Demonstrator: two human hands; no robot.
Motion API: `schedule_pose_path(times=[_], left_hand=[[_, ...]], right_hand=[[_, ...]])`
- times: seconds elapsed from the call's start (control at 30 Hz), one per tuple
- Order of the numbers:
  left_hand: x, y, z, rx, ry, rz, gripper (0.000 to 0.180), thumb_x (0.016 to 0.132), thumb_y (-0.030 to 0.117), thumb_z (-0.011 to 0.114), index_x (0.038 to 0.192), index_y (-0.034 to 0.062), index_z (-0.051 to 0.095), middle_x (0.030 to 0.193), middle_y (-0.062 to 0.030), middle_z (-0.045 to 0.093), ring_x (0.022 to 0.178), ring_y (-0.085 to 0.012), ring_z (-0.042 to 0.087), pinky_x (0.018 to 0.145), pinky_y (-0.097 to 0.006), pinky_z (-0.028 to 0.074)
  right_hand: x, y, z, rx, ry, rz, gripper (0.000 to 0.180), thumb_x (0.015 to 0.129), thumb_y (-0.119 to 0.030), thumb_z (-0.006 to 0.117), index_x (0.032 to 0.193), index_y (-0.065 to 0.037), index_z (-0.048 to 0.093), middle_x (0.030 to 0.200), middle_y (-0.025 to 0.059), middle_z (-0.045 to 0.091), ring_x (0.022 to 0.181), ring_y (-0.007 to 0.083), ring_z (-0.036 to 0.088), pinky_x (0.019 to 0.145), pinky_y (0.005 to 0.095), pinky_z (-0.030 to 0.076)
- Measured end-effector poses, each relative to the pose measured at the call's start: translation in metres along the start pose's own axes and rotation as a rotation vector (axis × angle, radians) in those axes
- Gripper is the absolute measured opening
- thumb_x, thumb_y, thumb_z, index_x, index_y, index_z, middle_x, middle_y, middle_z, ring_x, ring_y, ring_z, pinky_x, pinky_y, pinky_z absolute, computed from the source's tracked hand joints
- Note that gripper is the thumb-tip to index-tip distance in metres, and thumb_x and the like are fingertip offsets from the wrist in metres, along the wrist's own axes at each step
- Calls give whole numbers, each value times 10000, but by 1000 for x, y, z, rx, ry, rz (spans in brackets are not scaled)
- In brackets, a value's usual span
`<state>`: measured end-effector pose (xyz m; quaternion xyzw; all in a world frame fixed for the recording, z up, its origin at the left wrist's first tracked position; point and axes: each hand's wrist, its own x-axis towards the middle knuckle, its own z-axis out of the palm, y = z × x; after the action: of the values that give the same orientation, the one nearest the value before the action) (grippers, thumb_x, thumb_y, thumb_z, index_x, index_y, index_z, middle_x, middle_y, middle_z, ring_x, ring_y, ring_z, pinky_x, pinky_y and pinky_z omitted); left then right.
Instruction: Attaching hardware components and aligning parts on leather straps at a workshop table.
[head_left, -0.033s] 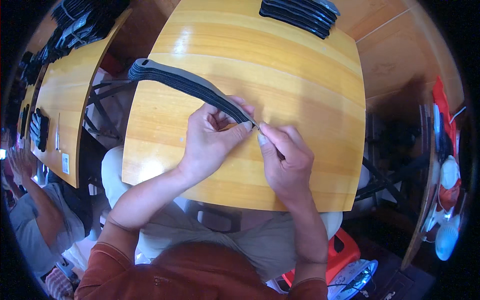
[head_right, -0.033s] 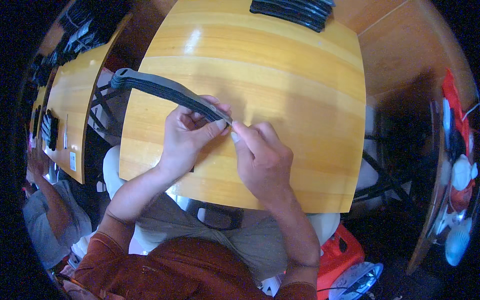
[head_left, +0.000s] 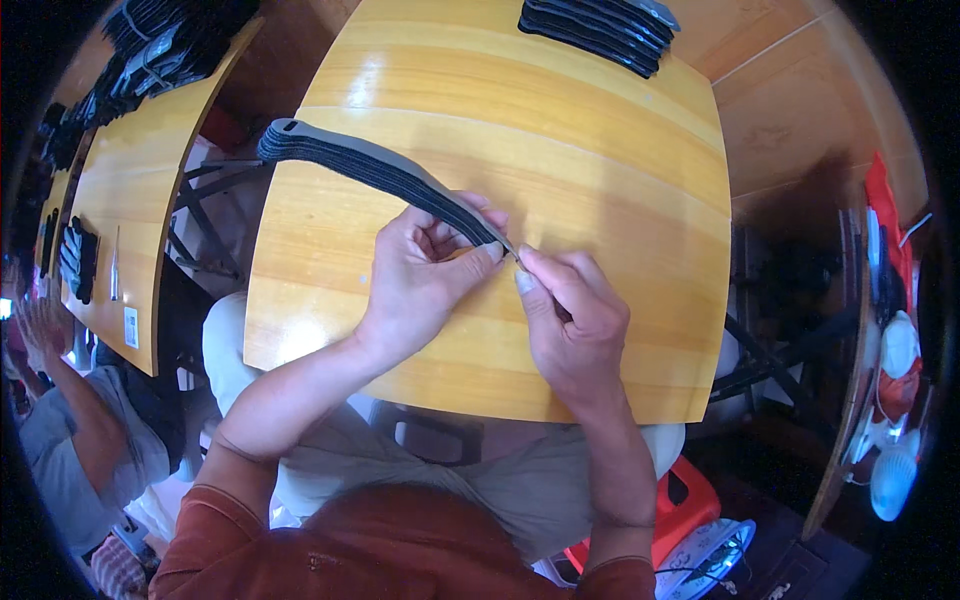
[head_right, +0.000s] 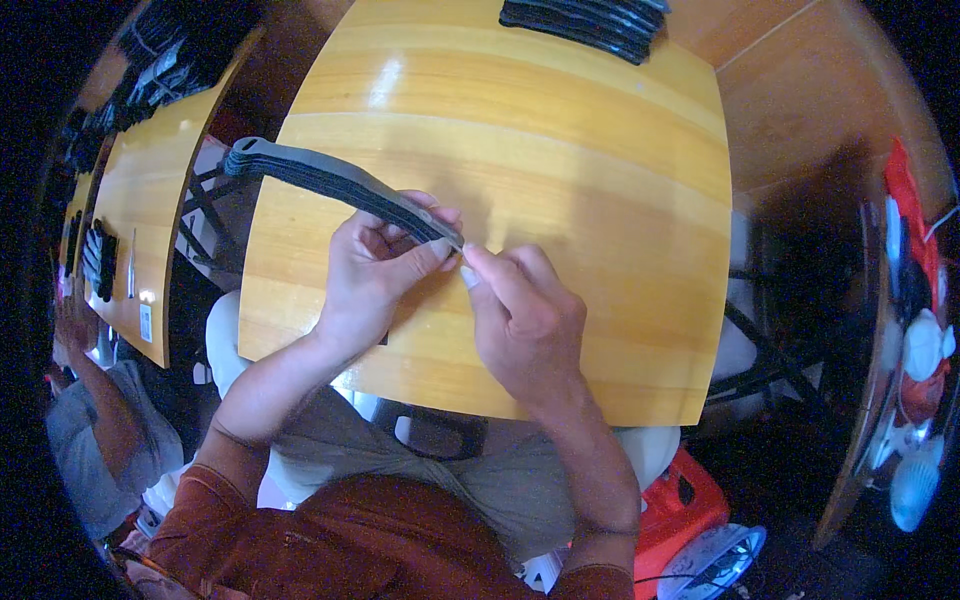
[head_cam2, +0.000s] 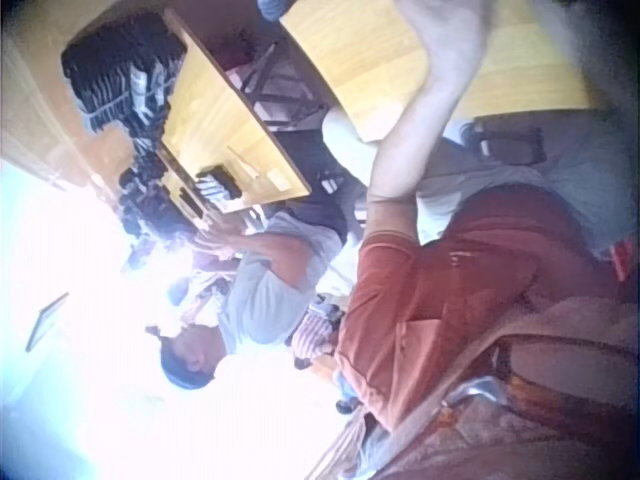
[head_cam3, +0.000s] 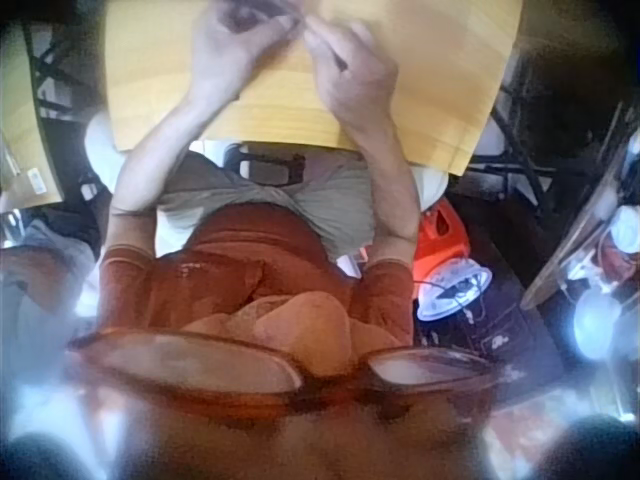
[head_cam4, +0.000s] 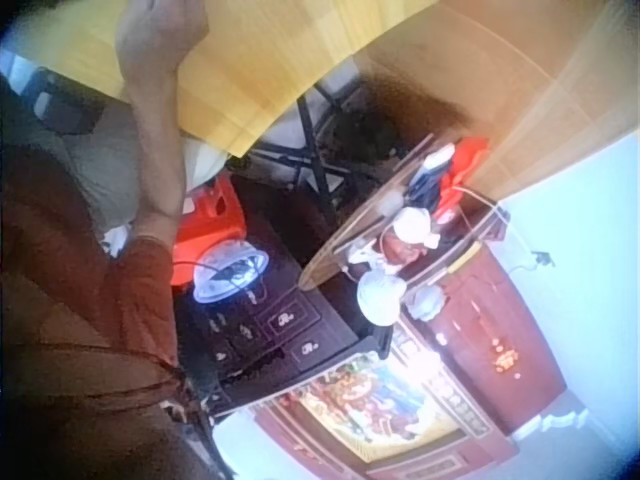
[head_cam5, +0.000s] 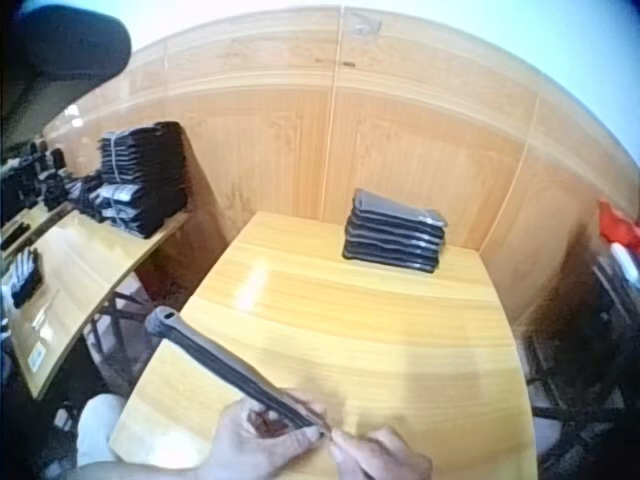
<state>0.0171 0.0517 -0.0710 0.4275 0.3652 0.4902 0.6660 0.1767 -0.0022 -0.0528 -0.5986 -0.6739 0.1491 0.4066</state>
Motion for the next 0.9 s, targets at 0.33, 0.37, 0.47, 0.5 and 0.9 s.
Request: schedule_pose_path(times=[0.33, 0.37, 0.47, 0.5, 0.9], left_hand=[[-2, 0, -1, -25, -5, -21, 387, 852, -86, 678, 1205, -31, 532, 1084, -105, 685, 959, -113, 650, 868, -264, 545], [-2, 0, -1, -28, -4, -18, 386, 853, -85, 676, 1208, -32, 532, 1083, -105, 686, 958, -113, 650, 865, -264, 546], [-2, 1, -2, -33, -9, -16, 378, 859, -83, 671, 1208, -33, 533, 1081, -104, 686, 956, -113, 650, 860, -265, 548], [-2, 0, -1, -35, -15, -17, 371, 863, -83, 666, 1206, -34, 534, 1080, -103, 686, 955, -113, 650, 858, -265, 549], [-7, -1, 5, -8, -24, -23, 321, 882, -81, 643, 1185, -31, 549, 1075, -92, 680, 956, -113, 646, 859, -265, 548]], right_hand=[[-2, 2, -2, 95, -47, 4, 196, 866, 17, 691, 1061, 8, 709, 836, 110, 648, 676, 161, 608, 581, 273, 468], [-2, 2, -2, 94, -47, 3, 196, 866, 17, 691, 1061, 8, 709, 836, 110, 648, 676, 161, 608, 581, 273, 468], [-2, 2, -2, 72, -58, 17, 194, 866, 13, 691, 1059, 5, 711, 828, 106, 644, 684, 159, 614, 584, 273, 470], [-2, 2, -2, 65, -56, 18, 194, 864, 9, 694, 1057, 1, 712, 825, 105, 641, 681, 163, 617, 582, 277, 472], [-4, 2, 9, -170, 43, -58, 208, 842, -17, 726, 1050, -33, 723, 804, 97, 620, 644, 221, 634, 548, 321, 489]])
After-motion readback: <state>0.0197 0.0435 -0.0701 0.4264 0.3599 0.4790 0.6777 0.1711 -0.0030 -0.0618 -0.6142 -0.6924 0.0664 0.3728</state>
